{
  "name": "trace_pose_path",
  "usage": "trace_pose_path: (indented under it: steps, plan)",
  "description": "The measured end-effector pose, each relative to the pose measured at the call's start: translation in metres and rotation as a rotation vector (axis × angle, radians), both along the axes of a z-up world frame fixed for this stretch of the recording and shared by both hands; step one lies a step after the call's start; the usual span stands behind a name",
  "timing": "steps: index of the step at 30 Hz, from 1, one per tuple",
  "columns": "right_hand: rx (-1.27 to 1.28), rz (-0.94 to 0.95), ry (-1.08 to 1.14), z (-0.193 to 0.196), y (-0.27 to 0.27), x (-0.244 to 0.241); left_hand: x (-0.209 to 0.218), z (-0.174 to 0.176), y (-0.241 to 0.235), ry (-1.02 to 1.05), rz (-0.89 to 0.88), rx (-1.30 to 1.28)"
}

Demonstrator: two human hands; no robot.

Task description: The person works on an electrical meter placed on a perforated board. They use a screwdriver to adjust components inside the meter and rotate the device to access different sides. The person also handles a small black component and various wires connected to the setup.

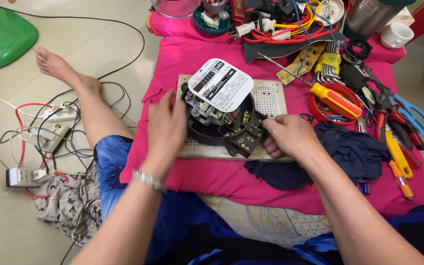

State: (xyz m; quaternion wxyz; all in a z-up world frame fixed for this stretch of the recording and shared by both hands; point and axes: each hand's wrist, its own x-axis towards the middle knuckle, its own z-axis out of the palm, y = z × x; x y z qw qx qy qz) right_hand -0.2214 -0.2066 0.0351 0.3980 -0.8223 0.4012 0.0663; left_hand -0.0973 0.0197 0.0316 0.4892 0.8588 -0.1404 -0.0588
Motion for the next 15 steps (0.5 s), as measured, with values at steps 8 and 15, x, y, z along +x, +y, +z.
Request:
trace_pose_path:
  steps: [8,15]
  plan:
    - [0.019,-0.015,0.050,-0.006,-0.001,0.001,0.090,-0.036,-0.023,0.016,-0.193,0.216]
    - [-0.128,0.018,0.074,0.007,-0.002,0.006,0.041,-0.006,0.009,0.022,-0.138,0.136]
